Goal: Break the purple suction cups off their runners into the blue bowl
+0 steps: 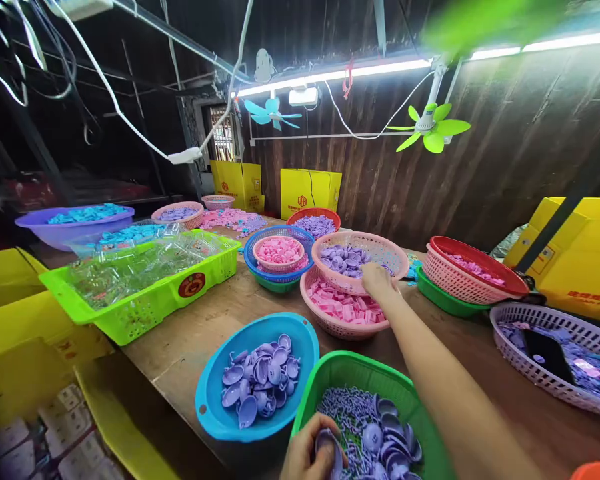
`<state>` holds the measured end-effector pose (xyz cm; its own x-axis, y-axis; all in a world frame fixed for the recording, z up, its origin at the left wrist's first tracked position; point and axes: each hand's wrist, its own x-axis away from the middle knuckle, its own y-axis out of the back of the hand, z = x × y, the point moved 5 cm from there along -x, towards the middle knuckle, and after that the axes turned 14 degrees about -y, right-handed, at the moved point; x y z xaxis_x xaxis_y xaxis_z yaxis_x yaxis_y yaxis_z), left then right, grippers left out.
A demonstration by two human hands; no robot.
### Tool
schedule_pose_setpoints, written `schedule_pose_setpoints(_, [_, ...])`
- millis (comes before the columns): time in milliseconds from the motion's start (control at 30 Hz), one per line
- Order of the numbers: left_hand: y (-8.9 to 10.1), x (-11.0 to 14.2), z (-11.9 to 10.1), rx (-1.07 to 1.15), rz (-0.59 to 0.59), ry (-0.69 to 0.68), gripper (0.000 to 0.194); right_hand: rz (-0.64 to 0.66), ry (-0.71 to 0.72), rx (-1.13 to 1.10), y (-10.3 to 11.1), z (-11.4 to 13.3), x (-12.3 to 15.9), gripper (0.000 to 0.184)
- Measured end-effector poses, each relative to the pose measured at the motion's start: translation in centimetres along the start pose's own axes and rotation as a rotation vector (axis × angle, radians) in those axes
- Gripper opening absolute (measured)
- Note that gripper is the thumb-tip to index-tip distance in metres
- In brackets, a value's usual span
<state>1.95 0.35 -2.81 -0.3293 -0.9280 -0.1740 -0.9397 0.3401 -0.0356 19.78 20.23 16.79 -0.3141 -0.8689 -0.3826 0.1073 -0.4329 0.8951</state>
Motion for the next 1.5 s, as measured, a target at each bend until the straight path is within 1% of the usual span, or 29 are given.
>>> schedule_pose_setpoints(33, [0.0,-0.2,-0.2,0.087,-0.015,0.014,0.022,0.017,0.043,-0.003,0.1,0.4,1.4,0.018])
schedule_pose_setpoints(100, [0.0,-0.7,-0.6,0.251,-0.047,0.062,0.035,0.057,0.144,-0.015,0.0,1.1,5.7,0.022])
schedule_pose_setpoints(167, [-0.1,-1.2,-0.9,0.372,-0.056,0.104,0.049,0.109,0.257,-0.03,-0.4,1.8,11.3,0.023])
schedule_pose_setpoints(200, [-0.2,-1.4,-1.0,0.424,-0.047,0.116,0.054,0.137,0.376,-0.064,-0.7,2.2,14.5,0.023])
schedule_pose_setpoints(233, [-0.3,-1.6,-1.1,0.472,-0.031,0.121,0.057,0.141,0.436,-0.093,-0.9,2.3,17.3,0.023])
schedule_pose_setpoints(300, [-0.6,-1.6,-1.2,0.537,0.007,0.116,0.053,0.132,0.484,-0.12,-1.6,1.8,22.0,0.023])
schedule_pose_setpoints(333, [-0.7,-1.6,-1.3,0.547,0.031,0.116,0.048,0.103,0.512,-0.13,-1.8,1.4,23.7,0.026])
schedule_pose_setpoints(400, [-1.0,-1.2,-1.4,0.52,0.098,0.134,0.042,0.039,0.542,-0.144,-2.2,0.6,26.0,0.034])
schedule_pose_setpoints(467, [-1.1,-0.8,-1.5,0.455,0.161,0.166,0.04,0.008,0.549,-0.167,-2.3,-0.3,27.1,0.041])
schedule_pose_setpoints(500, [-1.1,-0.7,-1.6,0.414,0.177,0.176,0.039,0.013,0.539,-0.185,-2.3,-0.6,27.5,0.043])
schedule_pose_setpoints(567, [-1.0,-0.4,-2.0,0.31,0.176,0.17,0.036,0.054,0.495,-0.242,-2.3,-1.1,27.9,0.047])
schedule_pose_setpoints(600, [-0.8,-0.3,-2.2,0.237,0.168,0.141,0.033,0.087,0.462,-0.282,-2.2,-1.3,28.1,0.047])
schedule_pose_setpoints(633, [-0.7,-0.2,-2.6,0.147,0.158,0.09,0.03,0.119,0.426,-0.331,-2.2,-1.4,28.2,0.046])
schedule_pose_setpoints(767, [-0.4,0.6,-4.9,-0.25,0.108,-0.215,0.022,0.208,0.248,-0.521,-1.8,-1.9,28.5,0.034])
schedule_pose_setpoints(833, [-0.6,1.0,-5.6,-0.351,0.103,-0.282,0.021,0.228,0.176,-0.559,-1.7,-2.2,28.5,0.028])
schedule_pose_setpoints(967, [-0.8,1.5,-5.6,-0.378,0.107,-0.262,0.022,0.225,0.139,-0.565,-1.6,-2.4,28.9,0.023])
schedule_pose_setpoints(1133, [-0.6,1.5,-5.6,-0.345,0.09,-0.238,0.021,0.215,0.163,-0.415,-1.7,-2.0,29.6,0.017])
schedule_pose_setpoints(1200, [-0.2,1.3,-5.6,-0.306,0.058,-0.237,0.021,0.214,0.186,-0.377,-1.6,-1.8,29.2,0.016])
schedule_pose_setpoints(1267, [0.5,0.9,-5.4,-0.248,0.005,-0.211,0.022,0.194,0.183,-0.371,-1.3,-1.9,27.6,0.017])
schedule_pose_setpoints(1333, [1.1,0.7,-4.8,-0.17,-0.028,-0.16,0.024,0.131,0.133,-0.381,-0.7,-2.3,24.4,0.019])
schedule_pose_setpoints(1433, [1.2,0.6,-3.9,-0.059,-0.015,-0.112,0.025,-0.03,0.043,-0.413,0.5,-3.1,17.5,0.019])
schedule_pose_setpoints(1500, [1.2,0.8,-3.5,-0.017,-0.01,-0.108,0.025,-0.144,0.026,-0.415,1.5,-3.2,12.8,0.017])
